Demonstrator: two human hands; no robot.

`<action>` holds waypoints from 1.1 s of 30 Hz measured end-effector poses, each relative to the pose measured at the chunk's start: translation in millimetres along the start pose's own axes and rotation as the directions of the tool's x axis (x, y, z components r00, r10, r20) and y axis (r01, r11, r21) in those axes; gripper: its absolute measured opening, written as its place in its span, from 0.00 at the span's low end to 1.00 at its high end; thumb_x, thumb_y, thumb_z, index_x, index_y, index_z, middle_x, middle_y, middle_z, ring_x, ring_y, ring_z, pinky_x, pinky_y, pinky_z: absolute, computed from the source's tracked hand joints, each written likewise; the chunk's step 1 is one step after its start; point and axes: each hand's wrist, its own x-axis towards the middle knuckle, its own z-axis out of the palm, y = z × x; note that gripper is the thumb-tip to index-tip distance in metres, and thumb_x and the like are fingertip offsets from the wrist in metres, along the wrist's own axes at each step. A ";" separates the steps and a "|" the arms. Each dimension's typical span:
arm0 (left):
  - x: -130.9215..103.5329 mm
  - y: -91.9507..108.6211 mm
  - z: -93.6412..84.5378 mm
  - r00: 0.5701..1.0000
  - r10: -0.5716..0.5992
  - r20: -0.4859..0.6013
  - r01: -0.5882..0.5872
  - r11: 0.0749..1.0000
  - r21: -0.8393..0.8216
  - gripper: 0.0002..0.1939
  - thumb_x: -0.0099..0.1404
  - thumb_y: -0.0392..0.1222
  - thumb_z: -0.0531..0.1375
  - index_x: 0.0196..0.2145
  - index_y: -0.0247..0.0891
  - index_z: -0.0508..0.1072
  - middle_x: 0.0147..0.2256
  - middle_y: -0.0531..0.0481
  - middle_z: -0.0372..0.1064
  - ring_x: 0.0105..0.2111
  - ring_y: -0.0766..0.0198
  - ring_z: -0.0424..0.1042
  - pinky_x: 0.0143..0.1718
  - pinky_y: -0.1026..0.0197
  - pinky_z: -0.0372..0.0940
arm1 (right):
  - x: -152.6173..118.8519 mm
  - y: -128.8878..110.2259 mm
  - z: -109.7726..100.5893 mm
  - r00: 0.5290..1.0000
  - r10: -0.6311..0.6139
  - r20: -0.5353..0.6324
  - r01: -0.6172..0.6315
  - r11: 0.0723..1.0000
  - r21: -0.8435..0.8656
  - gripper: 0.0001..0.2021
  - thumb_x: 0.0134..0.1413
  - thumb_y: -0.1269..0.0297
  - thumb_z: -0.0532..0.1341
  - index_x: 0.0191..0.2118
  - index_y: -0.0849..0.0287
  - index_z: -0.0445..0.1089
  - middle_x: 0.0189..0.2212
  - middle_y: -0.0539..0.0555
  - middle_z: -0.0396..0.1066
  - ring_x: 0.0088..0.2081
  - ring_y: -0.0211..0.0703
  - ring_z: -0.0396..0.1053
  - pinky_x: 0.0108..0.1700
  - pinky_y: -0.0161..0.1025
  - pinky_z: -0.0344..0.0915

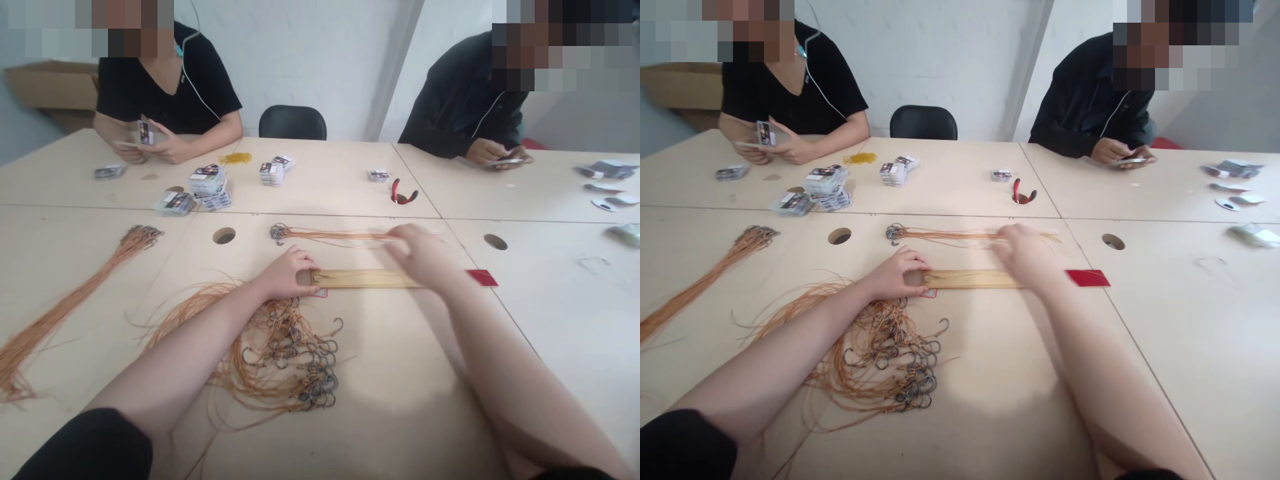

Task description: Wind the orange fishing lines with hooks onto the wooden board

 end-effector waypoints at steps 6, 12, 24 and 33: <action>1.1 0.9 -0.4 1.000 0.000 -0.002 0.000 1.000 -0.021 0.21 0.53 0.54 0.62 0.40 0.37 0.74 0.38 0.46 0.68 0.43 0.57 0.61 0.47 0.54 0.58 | -10.0 -94.5 42.8 0.897 -0.440 0.054 0.429 0.892 0.140 0.20 0.59 0.55 0.52 0.54 0.56 0.59 0.46 0.60 0.65 0.47 0.49 0.61 0.45 0.45 0.60; 0.4 -0.2 -0.5 1.000 0.004 -0.012 -0.004 1.000 -0.017 0.17 0.53 0.50 0.62 0.37 0.36 0.74 0.38 0.46 0.68 0.42 0.57 0.61 0.47 0.56 0.58 | -13.1 -84.7 52.9 0.843 -0.531 0.087 0.524 0.847 0.094 0.22 0.61 0.53 0.49 0.58 0.52 0.56 0.50 0.58 0.62 0.49 0.50 0.58 0.48 0.46 0.57; -2.8 -4.5 -6.3 0.996 -0.081 -0.048 0.069 0.974 -0.216 0.22 0.52 0.48 0.62 0.43 0.35 0.70 0.41 0.46 0.68 0.41 0.60 0.65 0.44 0.58 0.61 | -12.7 -84.5 54.8 0.826 -0.562 0.030 0.562 0.827 0.014 0.20 0.63 0.61 0.47 0.58 0.56 0.56 0.49 0.59 0.63 0.47 0.48 0.58 0.47 0.44 0.57; -2.6 -7.5 -9.6 0.984 -0.099 0.145 0.153 0.889 -0.431 0.17 0.58 0.43 0.57 0.45 0.35 0.70 0.41 0.47 0.70 0.43 0.60 0.68 0.45 0.58 0.63 | -12.0 -86.5 55.5 0.826 -0.563 0.004 0.563 0.825 -0.048 0.21 0.61 0.67 0.49 0.59 0.54 0.55 0.50 0.60 0.61 0.47 0.49 0.57 0.46 0.47 0.57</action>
